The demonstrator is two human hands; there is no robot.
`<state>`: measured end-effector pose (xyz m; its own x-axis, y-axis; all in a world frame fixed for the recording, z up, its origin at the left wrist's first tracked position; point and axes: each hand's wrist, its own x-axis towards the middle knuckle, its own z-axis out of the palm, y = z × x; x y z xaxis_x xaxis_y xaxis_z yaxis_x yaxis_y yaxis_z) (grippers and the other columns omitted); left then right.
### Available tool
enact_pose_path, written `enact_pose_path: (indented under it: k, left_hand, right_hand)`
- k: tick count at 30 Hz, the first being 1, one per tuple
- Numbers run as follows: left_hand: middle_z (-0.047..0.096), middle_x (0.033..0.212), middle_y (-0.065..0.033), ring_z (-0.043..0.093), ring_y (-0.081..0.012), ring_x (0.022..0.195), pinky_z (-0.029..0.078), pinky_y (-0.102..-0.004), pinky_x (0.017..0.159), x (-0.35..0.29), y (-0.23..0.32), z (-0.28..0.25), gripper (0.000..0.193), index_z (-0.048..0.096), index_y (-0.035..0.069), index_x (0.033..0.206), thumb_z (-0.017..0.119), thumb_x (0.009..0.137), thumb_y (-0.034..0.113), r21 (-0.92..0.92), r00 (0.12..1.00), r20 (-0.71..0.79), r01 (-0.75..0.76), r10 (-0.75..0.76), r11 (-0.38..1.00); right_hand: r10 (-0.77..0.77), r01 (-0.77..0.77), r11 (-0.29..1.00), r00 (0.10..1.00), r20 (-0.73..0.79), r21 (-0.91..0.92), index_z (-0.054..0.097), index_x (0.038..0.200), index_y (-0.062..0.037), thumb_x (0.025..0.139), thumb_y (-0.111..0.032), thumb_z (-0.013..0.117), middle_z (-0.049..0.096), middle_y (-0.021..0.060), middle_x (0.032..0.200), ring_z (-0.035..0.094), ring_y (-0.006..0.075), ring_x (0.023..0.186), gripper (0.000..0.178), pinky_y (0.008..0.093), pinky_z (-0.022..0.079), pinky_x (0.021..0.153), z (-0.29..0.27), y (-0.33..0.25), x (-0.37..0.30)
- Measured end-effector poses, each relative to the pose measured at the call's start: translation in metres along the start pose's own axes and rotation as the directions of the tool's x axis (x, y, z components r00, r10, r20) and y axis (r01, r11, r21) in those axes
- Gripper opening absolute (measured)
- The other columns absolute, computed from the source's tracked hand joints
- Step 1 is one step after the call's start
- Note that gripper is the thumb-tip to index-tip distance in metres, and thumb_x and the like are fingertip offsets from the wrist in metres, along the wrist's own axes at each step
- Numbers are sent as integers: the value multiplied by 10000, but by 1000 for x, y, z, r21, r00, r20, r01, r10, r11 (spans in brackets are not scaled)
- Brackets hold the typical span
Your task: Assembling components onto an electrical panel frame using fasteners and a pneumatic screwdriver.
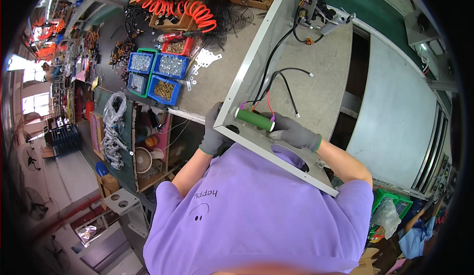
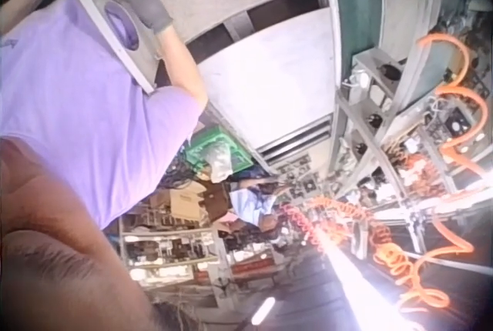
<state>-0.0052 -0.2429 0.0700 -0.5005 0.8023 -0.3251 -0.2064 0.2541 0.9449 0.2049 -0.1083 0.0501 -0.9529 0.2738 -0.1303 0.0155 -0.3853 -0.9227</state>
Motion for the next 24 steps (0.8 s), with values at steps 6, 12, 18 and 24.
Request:
enact_pose_path:
  k: [6,12,18,24]
  left_hand:
    - [593,914,-34,569,-106,823,487,-250,725,-4,8,10,209,531,40,1019,548,820,101,-247,989,-30,135,-147,959]
    - [588,989,-47,589,-133,881,513,-288,749,-2,1,6,246,519,42,1100,495,861,94,-129,989,26,150,-148,980]
    - [585,1046,-70,597,-165,940,530,-323,777,-3,1,9,308,495,33,1168,493,868,106,-286,978,76,208,-195,935]
    - [579,1062,-67,599,-173,944,533,-328,778,-5,8,12,306,486,29,1181,475,886,110,-303,988,78,148,-131,942]
  right_hand:
    - [210,-186,971,964,162,-150,451,1292,3,876,-143,564,595,86,1087,542,142,972,455,296,431,890,-21,-24,-9]
    - [232,-231,973,965,124,-20,413,1329,-10,871,-170,586,596,89,1131,542,136,968,515,292,444,870,-21,-3,-7]
    - [158,-161,987,981,116,19,410,1339,-32,868,-175,593,592,75,1141,540,123,947,525,278,457,830,-17,-4,-8]
    - [203,-207,950,978,-43,-232,530,1177,9,849,-172,602,624,104,905,572,128,800,382,289,467,713,-5,-22,-12]
